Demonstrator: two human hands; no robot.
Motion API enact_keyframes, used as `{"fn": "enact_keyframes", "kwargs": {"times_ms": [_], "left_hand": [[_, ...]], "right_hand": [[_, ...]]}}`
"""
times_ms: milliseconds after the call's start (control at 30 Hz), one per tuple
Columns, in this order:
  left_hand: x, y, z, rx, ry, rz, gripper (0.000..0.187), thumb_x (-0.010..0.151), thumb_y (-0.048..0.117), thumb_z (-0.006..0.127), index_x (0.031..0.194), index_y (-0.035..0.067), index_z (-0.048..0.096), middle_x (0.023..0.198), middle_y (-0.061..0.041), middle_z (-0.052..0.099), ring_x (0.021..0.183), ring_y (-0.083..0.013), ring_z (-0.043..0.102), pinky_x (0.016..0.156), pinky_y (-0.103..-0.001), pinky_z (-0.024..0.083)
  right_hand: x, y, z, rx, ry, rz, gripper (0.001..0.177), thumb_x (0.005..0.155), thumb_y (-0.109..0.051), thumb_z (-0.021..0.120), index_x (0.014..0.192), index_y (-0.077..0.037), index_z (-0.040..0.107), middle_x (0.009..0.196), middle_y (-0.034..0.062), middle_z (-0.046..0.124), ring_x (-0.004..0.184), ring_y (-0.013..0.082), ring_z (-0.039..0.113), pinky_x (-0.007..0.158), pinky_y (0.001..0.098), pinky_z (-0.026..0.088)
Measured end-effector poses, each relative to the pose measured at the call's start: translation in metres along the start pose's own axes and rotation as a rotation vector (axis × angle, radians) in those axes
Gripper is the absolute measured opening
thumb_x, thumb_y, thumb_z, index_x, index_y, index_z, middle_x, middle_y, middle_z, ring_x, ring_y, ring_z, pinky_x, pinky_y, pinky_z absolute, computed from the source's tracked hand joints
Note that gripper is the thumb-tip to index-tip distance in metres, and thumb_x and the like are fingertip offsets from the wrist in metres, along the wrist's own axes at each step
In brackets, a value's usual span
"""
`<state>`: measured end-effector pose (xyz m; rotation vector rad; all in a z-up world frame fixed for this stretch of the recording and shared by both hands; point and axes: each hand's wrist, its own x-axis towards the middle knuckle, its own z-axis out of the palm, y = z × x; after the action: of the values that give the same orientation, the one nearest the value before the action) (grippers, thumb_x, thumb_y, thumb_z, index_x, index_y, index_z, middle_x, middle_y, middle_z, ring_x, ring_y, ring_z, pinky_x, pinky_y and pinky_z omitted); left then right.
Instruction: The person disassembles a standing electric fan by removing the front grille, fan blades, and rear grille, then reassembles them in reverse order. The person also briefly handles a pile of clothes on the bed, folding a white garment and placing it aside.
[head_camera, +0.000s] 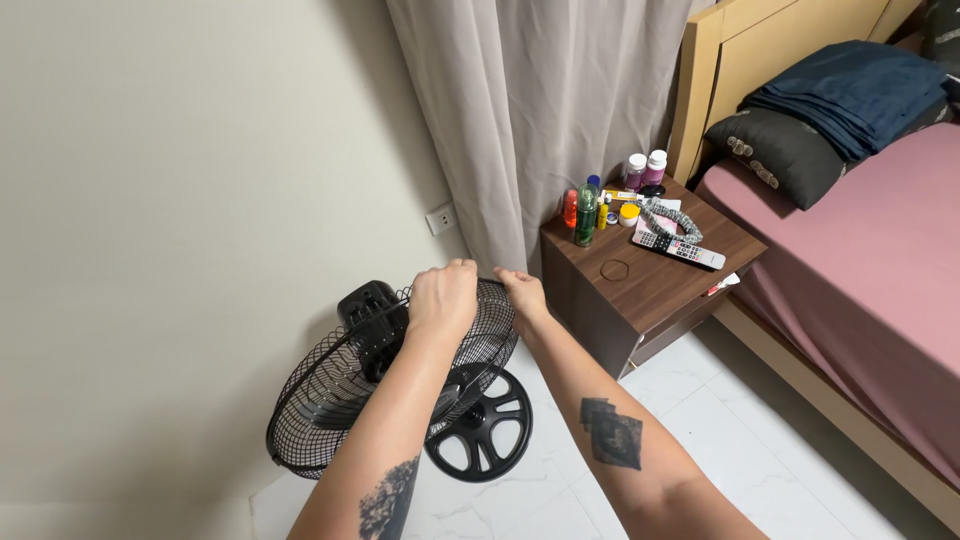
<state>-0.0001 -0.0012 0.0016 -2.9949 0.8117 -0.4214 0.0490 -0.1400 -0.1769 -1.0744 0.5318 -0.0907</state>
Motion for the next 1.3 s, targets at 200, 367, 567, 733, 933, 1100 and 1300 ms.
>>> {"fn": "enact_keyframes", "kwargs": {"times_ms": [200, 367, 567, 733, 933, 1100, 1300], "left_hand": [[-0.004, 0.001, 0.001, -0.041, -0.005, -0.004, 0.012, 0.087, 0.006, 0.062, 0.097, 0.008, 0.070, 0.097, -0.011, 0.074, 0.082, -0.0298, 0.074, 0.076, -0.040, 0.059], [0.000, -0.001, 0.001, -0.047, -0.008, -0.019, 0.011, 0.091, 0.008, 0.060, 0.097, 0.008, 0.070, 0.097, -0.012, 0.073, 0.082, -0.0298, 0.074, 0.076, -0.041, 0.059], [0.005, -0.010, 0.002, -0.149, -0.043, -0.049, 0.015, 0.098, 0.016, 0.059, 0.096, 0.009, 0.072, 0.100, -0.011, 0.074, 0.086, -0.0315, 0.073, 0.080, -0.043, 0.058], [0.004, -0.014, -0.016, -0.516, 0.172, -0.086, 0.020, 0.096, 0.015, 0.060, 0.111, 0.007, 0.071, 0.110, -0.014, 0.073, 0.094, -0.0355, 0.071, 0.084, -0.045, 0.056], [-0.040, -0.059, -0.056, -0.582, 0.347, -0.162, 0.018, 0.096, 0.017, 0.063, 0.110, 0.009, 0.072, 0.110, -0.013, 0.074, 0.099, -0.0345, 0.070, 0.086, -0.044, 0.055], [-0.105, -0.143, -0.063, -0.749, 0.524, -0.354, 0.017, 0.097, 0.017, 0.064, 0.107, 0.007, 0.073, 0.105, -0.010, 0.077, 0.093, -0.0248, 0.074, 0.081, -0.036, 0.057], [-0.213, -0.240, 0.031, -1.107, 0.527, -0.627, 0.018, 0.100, 0.019, 0.065, 0.100, 0.003, 0.074, 0.092, -0.002, 0.076, 0.084, -0.0102, 0.066, 0.076, -0.026, 0.053]], "right_hand": [[0.010, 0.003, -0.007, 0.025, 0.026, 0.082, 0.017, 0.085, -0.022, 0.074, 0.084, -0.006, 0.068, 0.077, 0.0054, 0.069, 0.072, 0.0168, 0.063, 0.070, 0.0348, 0.051], [0.034, 0.011, -0.019, 0.049, -0.075, 0.080, 0.022, 0.090, -0.025, 0.070, 0.085, -0.004, 0.068, 0.077, 0.0060, 0.067, 0.071, 0.0187, 0.060, 0.069, 0.0368, 0.048], [0.046, -0.014, -0.049, 0.014, -0.236, 0.138, 0.039, 0.099, -0.038, 0.050, 0.094, -0.010, 0.077, 0.090, -0.0015, 0.067, 0.077, 0.0127, 0.048, 0.071, 0.0290, 0.042], [0.011, -0.040, -0.047, -0.114, -0.143, -0.040, 0.022, 0.098, -0.020, 0.055, 0.103, -0.011, 0.076, 0.098, -0.0032, 0.067, 0.082, 0.0104, 0.050, 0.071, 0.0272, 0.039], [-0.060, -0.094, 0.022, -0.220, -0.301, -0.641, 0.015, 0.101, -0.010, 0.061, 0.109, -0.008, 0.073, 0.105, -0.0022, 0.065, 0.100, 0.0078, 0.058, 0.091, 0.0229, 0.046], [-0.177, -0.117, 0.108, -0.604, -0.533, -1.059, 0.015, 0.100, -0.006, 0.060, 0.108, -0.007, 0.073, 0.108, 0.0044, 0.066, 0.106, 0.0187, 0.061, 0.096, 0.0302, 0.048], [-0.277, -0.057, 0.169, -1.070, -0.622, -1.197, 0.014, 0.088, -0.009, 0.069, 0.100, -0.012, 0.077, 0.102, 0.0043, 0.070, 0.104, 0.0234, 0.063, 0.099, 0.0423, 0.039]]}}
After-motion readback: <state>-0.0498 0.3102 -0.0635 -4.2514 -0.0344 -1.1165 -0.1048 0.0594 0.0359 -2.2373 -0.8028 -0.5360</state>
